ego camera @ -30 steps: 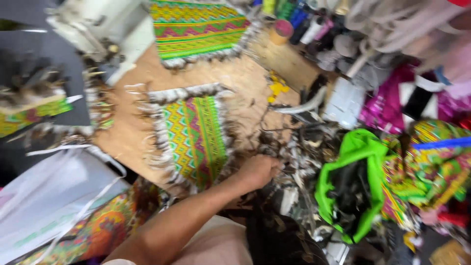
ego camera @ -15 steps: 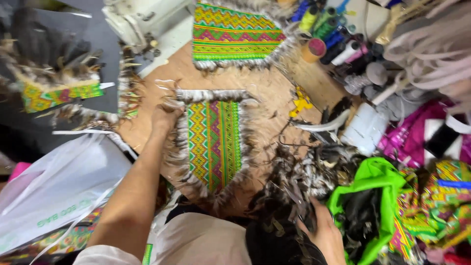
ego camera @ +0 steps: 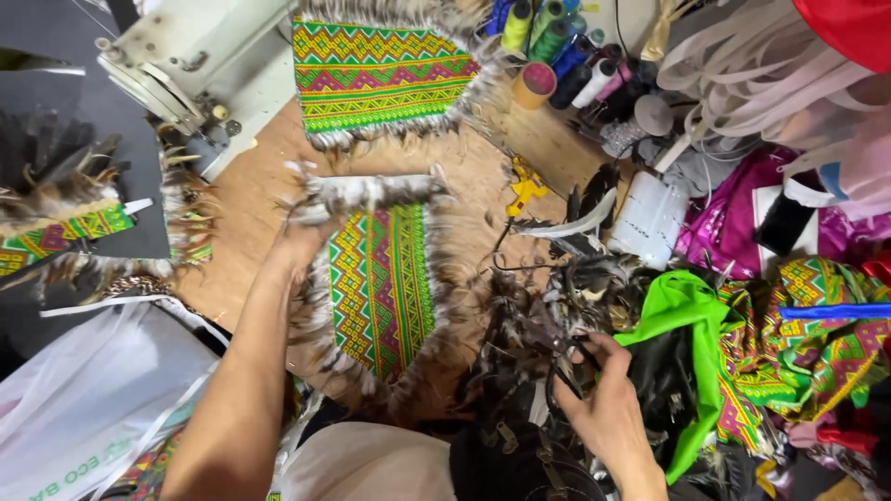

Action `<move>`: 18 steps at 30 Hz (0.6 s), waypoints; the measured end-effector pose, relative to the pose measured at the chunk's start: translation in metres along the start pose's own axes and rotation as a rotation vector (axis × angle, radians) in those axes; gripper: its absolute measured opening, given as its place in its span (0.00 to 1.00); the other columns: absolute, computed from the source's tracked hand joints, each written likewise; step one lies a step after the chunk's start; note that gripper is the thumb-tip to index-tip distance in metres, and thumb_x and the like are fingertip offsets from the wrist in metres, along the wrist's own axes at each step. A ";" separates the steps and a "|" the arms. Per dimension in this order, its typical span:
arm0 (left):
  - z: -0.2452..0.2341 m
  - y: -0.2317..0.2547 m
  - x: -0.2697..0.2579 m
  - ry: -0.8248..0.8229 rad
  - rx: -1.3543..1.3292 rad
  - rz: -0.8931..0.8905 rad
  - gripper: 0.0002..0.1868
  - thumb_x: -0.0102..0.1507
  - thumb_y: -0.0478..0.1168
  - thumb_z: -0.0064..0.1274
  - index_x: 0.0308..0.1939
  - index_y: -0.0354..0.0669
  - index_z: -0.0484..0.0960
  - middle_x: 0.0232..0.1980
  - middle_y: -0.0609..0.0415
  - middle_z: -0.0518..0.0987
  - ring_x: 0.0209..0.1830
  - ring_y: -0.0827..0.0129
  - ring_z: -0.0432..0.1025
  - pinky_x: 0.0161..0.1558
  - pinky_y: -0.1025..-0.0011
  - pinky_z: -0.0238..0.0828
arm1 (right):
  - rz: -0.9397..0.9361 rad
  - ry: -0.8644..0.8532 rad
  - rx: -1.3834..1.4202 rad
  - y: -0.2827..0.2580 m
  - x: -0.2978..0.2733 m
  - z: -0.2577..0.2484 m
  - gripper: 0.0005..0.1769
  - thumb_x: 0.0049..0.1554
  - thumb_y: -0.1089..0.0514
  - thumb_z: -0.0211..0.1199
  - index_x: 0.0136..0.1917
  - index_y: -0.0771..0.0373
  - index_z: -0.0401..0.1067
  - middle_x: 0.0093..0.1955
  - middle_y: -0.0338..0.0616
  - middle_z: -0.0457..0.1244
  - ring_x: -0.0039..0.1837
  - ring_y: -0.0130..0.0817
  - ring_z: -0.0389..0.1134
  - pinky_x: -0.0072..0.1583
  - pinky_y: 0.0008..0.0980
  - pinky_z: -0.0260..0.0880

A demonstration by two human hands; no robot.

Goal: Applying hot glue to a patterned fabric base and attaching feathers to create a decorative costume piece, followed by trimming with scissors.

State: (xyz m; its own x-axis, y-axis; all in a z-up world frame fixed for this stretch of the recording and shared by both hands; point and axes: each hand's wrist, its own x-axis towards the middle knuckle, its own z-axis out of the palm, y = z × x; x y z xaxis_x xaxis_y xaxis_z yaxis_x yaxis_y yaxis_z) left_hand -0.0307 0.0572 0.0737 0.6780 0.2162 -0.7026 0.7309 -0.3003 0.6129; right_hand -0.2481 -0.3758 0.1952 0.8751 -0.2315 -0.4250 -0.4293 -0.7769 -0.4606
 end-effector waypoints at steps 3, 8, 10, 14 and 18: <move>0.001 0.021 -0.048 -0.048 -0.209 0.131 0.43 0.59 0.49 0.68 0.78 0.45 0.73 0.79 0.53 0.77 0.81 0.62 0.69 0.84 0.65 0.57 | -0.023 0.023 0.013 0.021 0.009 -0.001 0.44 0.54 0.50 0.77 0.74 0.55 0.54 0.68 0.41 0.74 0.43 0.36 0.78 0.50 0.40 0.77; 0.001 0.024 -0.082 -0.241 -0.287 0.270 0.34 0.59 0.44 0.67 0.70 0.42 0.81 0.79 0.52 0.79 0.81 0.59 0.72 0.85 0.62 0.58 | -0.358 0.190 -0.253 0.033 0.025 -0.027 0.43 0.50 0.43 0.81 0.70 0.65 0.70 0.66 0.59 0.71 0.67 0.54 0.74 0.72 0.51 0.73; -0.002 0.022 -0.090 -0.251 -0.239 0.301 0.30 0.61 0.45 0.65 0.67 0.42 0.84 0.74 0.56 0.83 0.75 0.66 0.75 0.81 0.66 0.63 | -0.511 0.244 -0.244 0.030 0.030 -0.043 0.43 0.51 0.45 0.81 0.70 0.69 0.66 0.64 0.60 0.69 0.64 0.54 0.74 0.68 0.51 0.75; -0.002 0.010 -0.084 -0.284 -0.357 0.720 0.17 0.68 0.42 0.64 0.59 0.48 0.78 0.59 0.63 0.80 0.58 0.78 0.70 0.68 0.70 0.71 | -0.650 0.296 -0.221 0.019 0.033 -0.064 0.40 0.54 0.49 0.77 0.68 0.73 0.62 0.63 0.60 0.65 0.60 0.53 0.72 0.63 0.50 0.76; 0.004 -0.037 -0.046 -0.052 -0.112 0.405 0.16 0.70 0.44 0.59 0.60 0.46 0.86 0.56 0.63 0.85 0.57 0.75 0.74 0.63 0.70 0.72 | -0.328 0.086 -0.106 -0.003 0.046 -0.047 0.33 0.57 0.43 0.73 0.67 0.63 0.67 0.67 0.54 0.71 0.63 0.47 0.76 0.64 0.45 0.82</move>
